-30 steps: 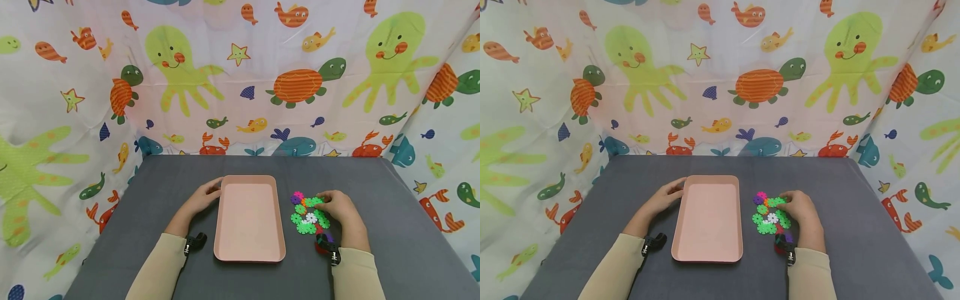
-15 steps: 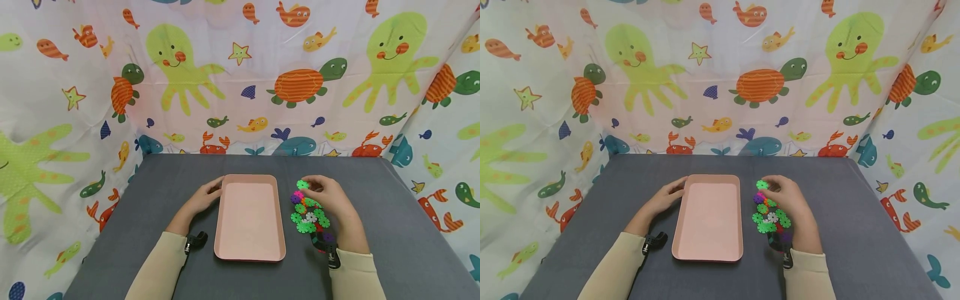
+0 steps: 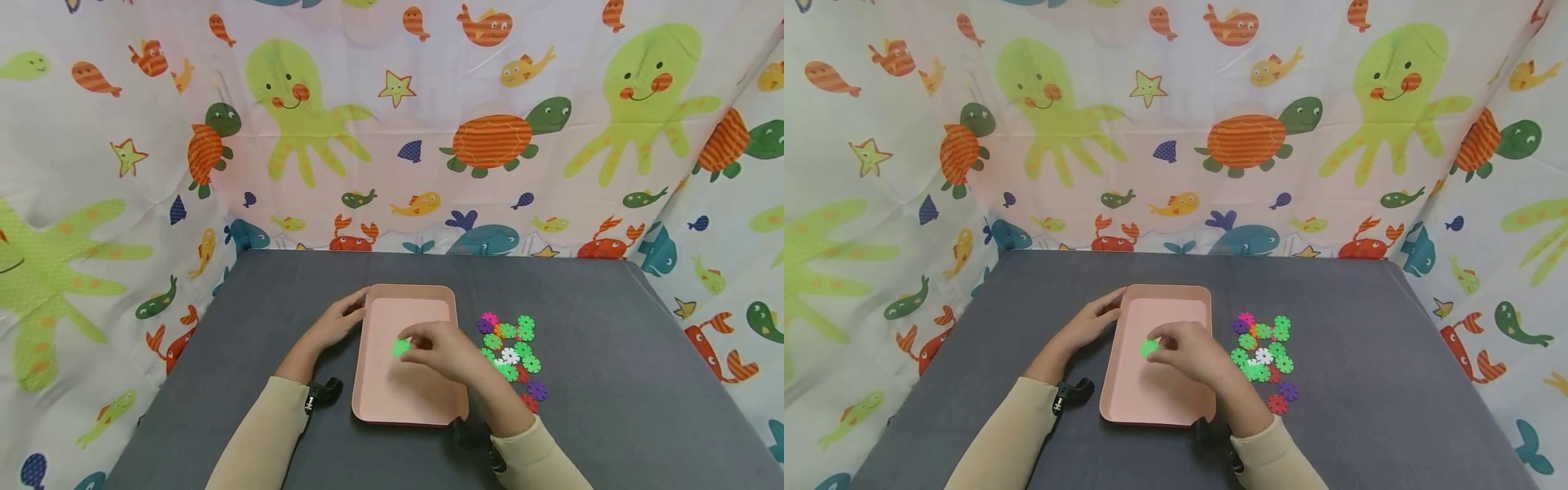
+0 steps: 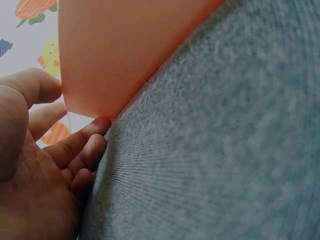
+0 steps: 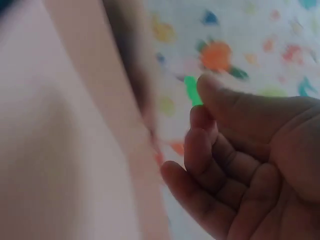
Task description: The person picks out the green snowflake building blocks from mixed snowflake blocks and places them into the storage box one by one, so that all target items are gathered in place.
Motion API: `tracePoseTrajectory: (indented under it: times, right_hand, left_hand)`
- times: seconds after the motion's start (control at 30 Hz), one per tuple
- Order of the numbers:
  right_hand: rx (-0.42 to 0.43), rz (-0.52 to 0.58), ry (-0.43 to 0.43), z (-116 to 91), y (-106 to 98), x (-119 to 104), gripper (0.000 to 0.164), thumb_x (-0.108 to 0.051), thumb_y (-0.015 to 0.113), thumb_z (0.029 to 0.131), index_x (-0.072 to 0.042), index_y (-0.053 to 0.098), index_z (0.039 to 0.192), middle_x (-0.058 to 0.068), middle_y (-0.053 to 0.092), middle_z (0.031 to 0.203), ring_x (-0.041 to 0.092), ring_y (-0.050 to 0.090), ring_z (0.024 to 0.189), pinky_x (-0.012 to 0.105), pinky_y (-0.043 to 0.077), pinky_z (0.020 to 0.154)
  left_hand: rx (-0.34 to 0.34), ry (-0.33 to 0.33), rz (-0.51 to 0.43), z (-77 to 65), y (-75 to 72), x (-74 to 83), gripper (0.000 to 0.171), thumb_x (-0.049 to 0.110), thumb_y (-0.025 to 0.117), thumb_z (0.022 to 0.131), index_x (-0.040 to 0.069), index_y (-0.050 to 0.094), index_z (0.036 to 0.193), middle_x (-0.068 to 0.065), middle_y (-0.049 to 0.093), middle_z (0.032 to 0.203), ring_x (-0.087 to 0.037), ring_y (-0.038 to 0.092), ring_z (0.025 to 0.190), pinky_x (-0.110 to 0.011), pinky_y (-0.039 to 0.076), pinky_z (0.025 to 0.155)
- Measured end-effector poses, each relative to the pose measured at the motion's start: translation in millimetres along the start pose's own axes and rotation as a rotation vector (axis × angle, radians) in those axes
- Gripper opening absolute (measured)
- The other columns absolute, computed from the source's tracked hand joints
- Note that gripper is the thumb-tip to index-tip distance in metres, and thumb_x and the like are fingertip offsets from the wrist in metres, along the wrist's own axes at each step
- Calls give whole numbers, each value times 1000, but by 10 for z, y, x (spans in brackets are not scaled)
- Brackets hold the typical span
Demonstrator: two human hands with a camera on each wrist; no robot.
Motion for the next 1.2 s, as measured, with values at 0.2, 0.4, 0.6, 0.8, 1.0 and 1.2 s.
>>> tracePoseTrajectory:
  times: [0.2,0.4,0.6,0.8,1.0,1.2]
  right_hand:
    - [-129,-56,-19,53,457,-70,20,-5,79,89,-4,77,110,-9,62,76,6,53,68,26,47,66]
    - [-212,-130,-9,47,669,-62,17,1,75,88,-4,79,103,-9,59,72,6,50,69,24,45,67]
    - [-278,-169,-18,30,751,-75,14,-1,77,81,-8,80,93,-11,51,64,4,45,63,21,38,59]
    - [-285,-245,-49,11,850,-102,13,-7,81,80,-11,79,92,-14,50,63,1,44,60,19,38,58]
    - [-275,-287,-79,10,882,-114,17,-9,83,82,-12,81,98,-14,55,67,1,49,63,20,42,60]
    - [-268,-201,-73,1,656,-140,27,-9,79,87,-8,78,113,-14,60,71,1,52,64,21,46,63]
  left_hand:
    - [5,9,-5,-22,-2,17,54,15,58,106,11,43,158,-20,61,138,-34,57,126,-53,43,106]
    - [14,-4,11,-27,-3,28,54,15,58,106,11,43,158,-18,61,137,-32,57,125,-52,42,106]
    - [20,-12,25,-29,1,36,54,16,58,106,12,43,158,-19,61,137,-33,57,125,-52,43,105]
    - [28,-28,25,-28,2,62,53,16,59,106,14,45,157,-19,61,136,-33,56,125,-52,42,105]
    - [37,-9,45,-22,2,63,53,15,58,106,12,45,156,-19,62,131,-32,57,119,-51,44,102]
    - [35,-3,47,-30,4,46,53,15,59,105,10,45,156,-20,62,132,-33,58,121,-52,44,102]
Point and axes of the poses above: each hand's wrist, its own z-axis towards the middle knuckle, its own y-axis out of the palm, x = y × z, the point moved 1 cm from there along z, towards the middle knuckle
